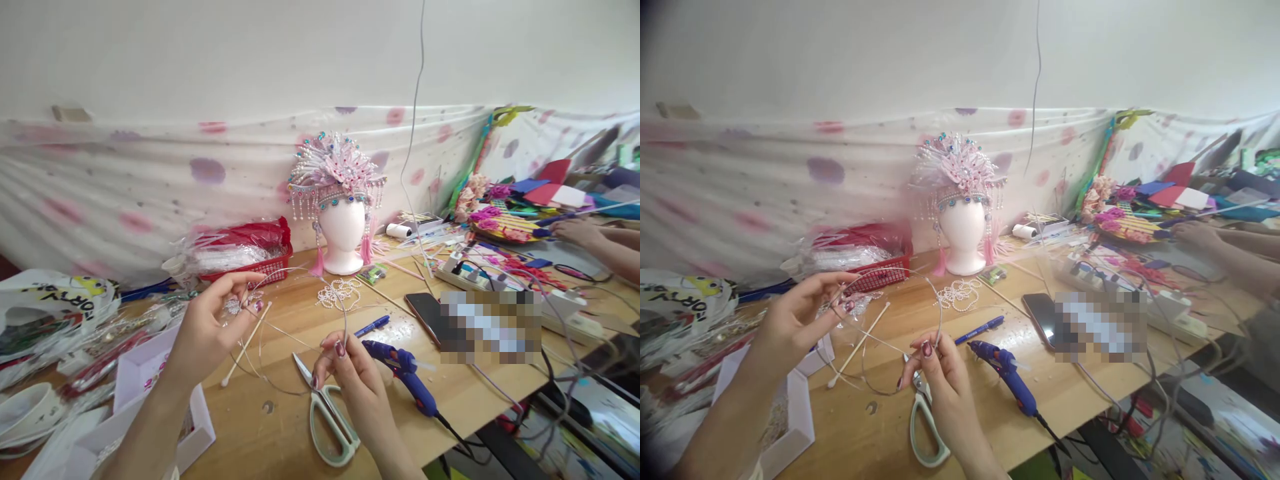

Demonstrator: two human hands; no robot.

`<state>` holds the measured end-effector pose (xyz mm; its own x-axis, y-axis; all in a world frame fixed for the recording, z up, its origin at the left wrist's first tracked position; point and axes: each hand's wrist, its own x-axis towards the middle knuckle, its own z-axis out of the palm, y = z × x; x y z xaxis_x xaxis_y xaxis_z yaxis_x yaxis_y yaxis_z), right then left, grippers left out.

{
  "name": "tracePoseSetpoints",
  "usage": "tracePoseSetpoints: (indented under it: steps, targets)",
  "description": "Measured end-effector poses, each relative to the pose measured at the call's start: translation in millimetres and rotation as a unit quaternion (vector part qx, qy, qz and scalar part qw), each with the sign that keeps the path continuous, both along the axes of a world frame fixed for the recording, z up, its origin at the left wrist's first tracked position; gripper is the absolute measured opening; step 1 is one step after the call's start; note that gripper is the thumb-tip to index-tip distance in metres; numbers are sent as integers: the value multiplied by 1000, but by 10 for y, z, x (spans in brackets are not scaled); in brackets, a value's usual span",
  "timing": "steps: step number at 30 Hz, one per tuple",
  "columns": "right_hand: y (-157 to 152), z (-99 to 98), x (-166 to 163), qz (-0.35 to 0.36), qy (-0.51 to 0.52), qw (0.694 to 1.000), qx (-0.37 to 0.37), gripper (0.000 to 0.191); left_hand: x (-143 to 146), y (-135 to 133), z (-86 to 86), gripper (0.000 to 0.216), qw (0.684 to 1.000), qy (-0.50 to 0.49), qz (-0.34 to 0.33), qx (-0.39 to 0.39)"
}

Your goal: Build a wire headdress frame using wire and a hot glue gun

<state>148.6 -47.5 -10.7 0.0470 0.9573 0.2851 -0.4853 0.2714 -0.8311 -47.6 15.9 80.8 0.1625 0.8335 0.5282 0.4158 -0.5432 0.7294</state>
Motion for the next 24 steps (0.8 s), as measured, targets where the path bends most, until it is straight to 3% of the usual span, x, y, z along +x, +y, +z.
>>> tracePoseSetpoints:
  steps: [4, 9, 14, 20, 24]
  targets:
    - [-9, 4, 26, -6, -19, 999, -47, 45, -29, 59, 45, 29, 995, 72, -7, -74]
    - [-39, -103, -26, 15, -22, 996, -90, 52, -46, 61, 55, 25, 994, 76, 33, -78]
    - [-9, -189, -74, -12, 47, 987, -151, 58, -59, 22, 16, 22, 992, 74, 82, -60]
    - [15, -136, -62, -19, 70, 984, -162, 42, -45, 18, -32, 21, 992, 36, 95, -77]
    - [60, -191, -171, -56, 154, 967, -196, 43, -103, 61, -70, 23, 989, 41, 108, -91]
